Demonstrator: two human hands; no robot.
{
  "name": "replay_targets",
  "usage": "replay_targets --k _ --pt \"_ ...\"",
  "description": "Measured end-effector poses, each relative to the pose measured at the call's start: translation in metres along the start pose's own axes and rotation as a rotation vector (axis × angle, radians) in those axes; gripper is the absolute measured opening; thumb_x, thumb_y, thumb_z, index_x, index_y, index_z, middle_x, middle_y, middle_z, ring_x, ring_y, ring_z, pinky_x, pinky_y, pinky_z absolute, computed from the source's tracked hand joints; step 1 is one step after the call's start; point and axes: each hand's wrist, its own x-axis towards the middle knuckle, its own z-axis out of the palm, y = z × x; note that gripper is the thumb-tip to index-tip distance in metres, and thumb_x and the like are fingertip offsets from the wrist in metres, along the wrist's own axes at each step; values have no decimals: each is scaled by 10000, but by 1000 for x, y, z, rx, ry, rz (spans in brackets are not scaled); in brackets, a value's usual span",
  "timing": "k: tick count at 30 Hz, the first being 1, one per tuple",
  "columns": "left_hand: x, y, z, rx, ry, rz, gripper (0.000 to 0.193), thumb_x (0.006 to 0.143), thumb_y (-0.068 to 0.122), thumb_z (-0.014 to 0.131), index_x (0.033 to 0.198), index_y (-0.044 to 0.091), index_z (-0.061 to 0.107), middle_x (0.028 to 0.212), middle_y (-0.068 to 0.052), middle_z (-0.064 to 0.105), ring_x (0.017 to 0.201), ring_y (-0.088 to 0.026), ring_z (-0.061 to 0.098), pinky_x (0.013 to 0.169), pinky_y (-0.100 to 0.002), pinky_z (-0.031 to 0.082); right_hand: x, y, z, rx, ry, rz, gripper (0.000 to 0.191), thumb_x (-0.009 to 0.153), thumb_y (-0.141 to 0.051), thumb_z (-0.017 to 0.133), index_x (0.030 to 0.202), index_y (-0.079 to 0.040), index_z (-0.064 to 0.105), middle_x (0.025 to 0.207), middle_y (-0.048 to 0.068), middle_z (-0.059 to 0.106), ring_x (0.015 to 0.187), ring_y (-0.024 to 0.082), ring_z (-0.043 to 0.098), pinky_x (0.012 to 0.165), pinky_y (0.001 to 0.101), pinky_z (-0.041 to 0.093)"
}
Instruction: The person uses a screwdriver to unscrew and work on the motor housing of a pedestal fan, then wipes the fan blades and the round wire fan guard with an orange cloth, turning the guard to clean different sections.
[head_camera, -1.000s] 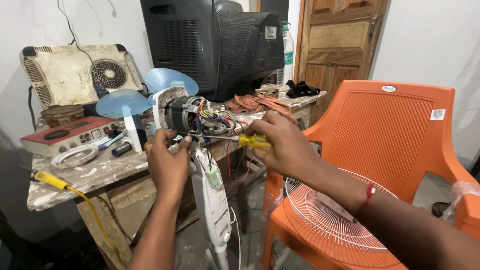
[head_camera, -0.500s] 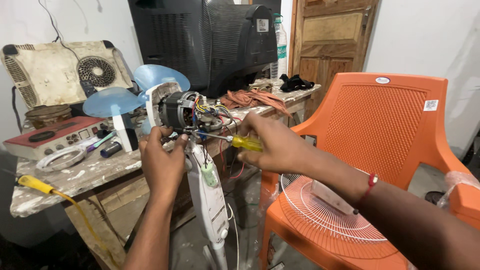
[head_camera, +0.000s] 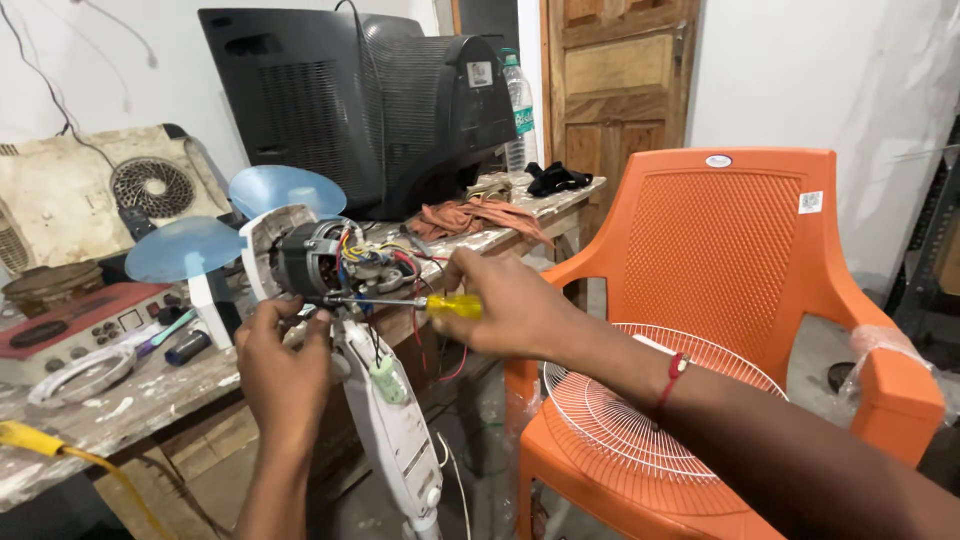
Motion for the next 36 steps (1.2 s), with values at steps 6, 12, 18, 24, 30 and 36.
replay_targets --k 6,12,18,24,30,36 --pt "1 4 -3 -45 1 17 280 880 187 804 1083 43 677 1160 -231 641 1080 -393 640 936 -464 500 -13 -8 -12 -165 245 -435 256 840 -225 744 1012 -39 707 879 137 666 791 355 649 691 480 508" --pt "-3 16 -10 -41 -17 -55 287 865 183 808 1085 51 679 1156 -228 619 1051 -386 647 917 -460 503 -5 -32 -13 -132 57 83 273 963 -376 693 967 -112 765 730 154 684 720 365 699 675 489 532" --pt "-5 23 -15 -80 -31 -81 267 880 181 791 1089 64 673 1195 -210 609 1065 -362 660 921 -431 517 -10 -18 -21 70 -105 -110 455 811 -308 792 1116 -18 619 885 185 710 849 387 707 737 484 540" --pt "-9 28 -23 -22 -30 -78 277 868 181 814 1087 61 693 1173 -211 623 1082 -371 645 932 -443 508 -28 -20 -20 -181 160 -241 303 834 -218 766 1074 -42 706 976 158 624 922 348 648 712 470 516" --pt "-10 27 -26 -108 -57 -142 295 847 188 790 1108 88 694 1202 -202 592 1060 -350 680 929 -404 539 -26 -27 -10 -209 240 -247 188 928 -201 732 1055 -63 742 914 116 678 838 309 671 702 423 516" --pt "-12 21 -29 -141 -3 -75 289 841 152 808 1084 52 687 1203 -204 606 1096 -354 662 953 -414 509 -11 -14 -1 496 -213 290 282 874 -238 781 1096 -66 767 860 101 744 732 158 651 652 326 505"
